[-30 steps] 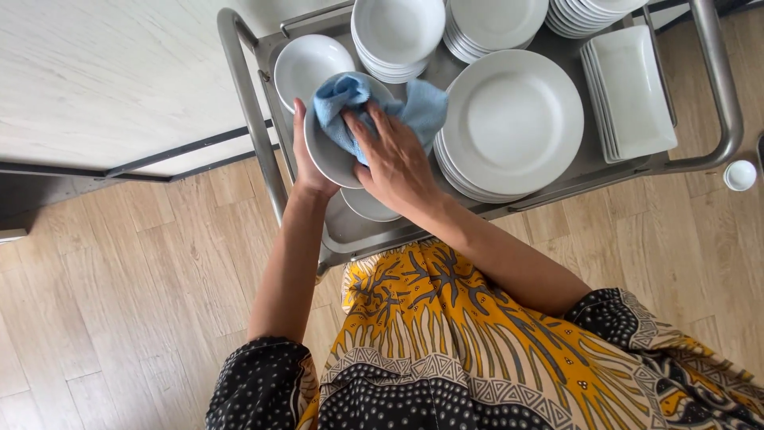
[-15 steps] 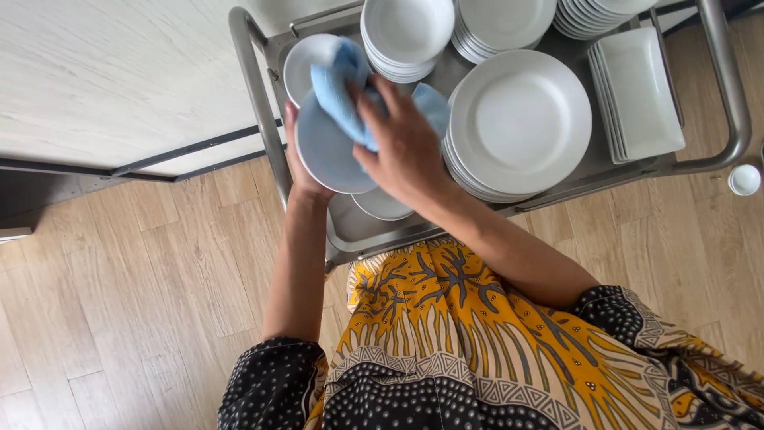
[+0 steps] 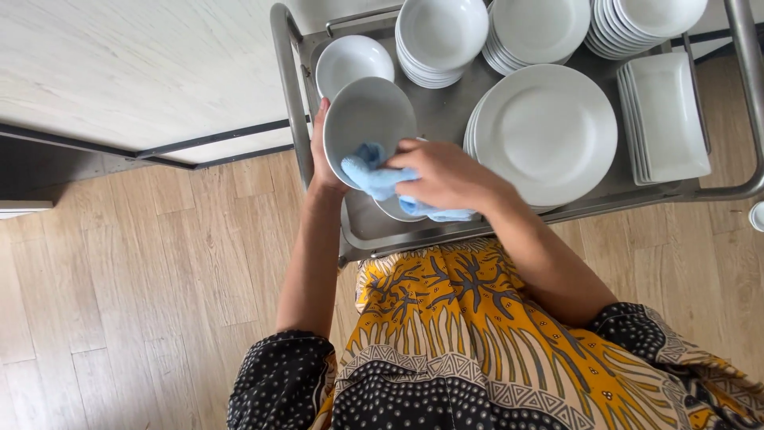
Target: Wiping and drying ceramic bowls with a blue cloth on a metal service cart.
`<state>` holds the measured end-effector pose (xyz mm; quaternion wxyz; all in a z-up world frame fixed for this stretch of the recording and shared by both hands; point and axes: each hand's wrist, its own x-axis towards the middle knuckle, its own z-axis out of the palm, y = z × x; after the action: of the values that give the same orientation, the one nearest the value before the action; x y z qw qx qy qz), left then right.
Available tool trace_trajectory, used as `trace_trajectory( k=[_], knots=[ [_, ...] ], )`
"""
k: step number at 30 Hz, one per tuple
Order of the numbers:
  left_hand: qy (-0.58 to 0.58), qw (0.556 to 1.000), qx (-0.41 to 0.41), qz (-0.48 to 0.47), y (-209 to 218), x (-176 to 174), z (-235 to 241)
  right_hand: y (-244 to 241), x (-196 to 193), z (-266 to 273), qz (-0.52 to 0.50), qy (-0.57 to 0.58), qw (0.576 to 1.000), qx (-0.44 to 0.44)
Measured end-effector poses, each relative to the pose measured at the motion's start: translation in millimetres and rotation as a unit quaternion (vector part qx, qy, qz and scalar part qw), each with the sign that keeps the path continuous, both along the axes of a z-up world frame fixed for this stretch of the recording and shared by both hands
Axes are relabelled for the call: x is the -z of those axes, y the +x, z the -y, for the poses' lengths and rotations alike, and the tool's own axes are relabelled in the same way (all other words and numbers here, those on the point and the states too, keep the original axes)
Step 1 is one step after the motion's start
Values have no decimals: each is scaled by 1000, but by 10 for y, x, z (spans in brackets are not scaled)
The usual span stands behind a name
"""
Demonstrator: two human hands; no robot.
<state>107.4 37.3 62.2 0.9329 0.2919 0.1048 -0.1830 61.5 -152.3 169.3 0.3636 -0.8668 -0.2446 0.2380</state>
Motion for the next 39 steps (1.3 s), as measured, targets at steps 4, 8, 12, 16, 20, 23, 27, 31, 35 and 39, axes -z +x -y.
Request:
trace_trajectory(
  k=[4,8,12,16,20,23,27,31,35,39],
  knots=[
    [22,1000,-6,-10,-4,50,4,71,311,122,70,190,973,112],
    [2,1000,-2,-27,10,132,28,107,614,-281,352,140,920,100],
    [-12,999,4,-41,77,260,-66,-89,770,-604,387,13,918,83],
    [-24,998,3,-55,112,426,-199,-120,569,-541,372,6,927,33],
    [-43,997,10,-70,186,512,-242,-116,620,-420,374,-29,927,3],
    [-41,996,8,-77,27,105,-106,-83,747,-252,342,-56,938,-1],
    [-30,996,19,-85,-18,-35,-31,56,636,-50,407,-75,908,72],
    [-31,997,33,-62,-77,107,22,243,690,-154,452,-4,891,44],
    [-15,999,36,-33,-23,136,-72,256,846,-212,463,-72,879,89],
    [36,999,17,17,56,184,-128,73,611,-232,356,-152,912,135]
  ],
)
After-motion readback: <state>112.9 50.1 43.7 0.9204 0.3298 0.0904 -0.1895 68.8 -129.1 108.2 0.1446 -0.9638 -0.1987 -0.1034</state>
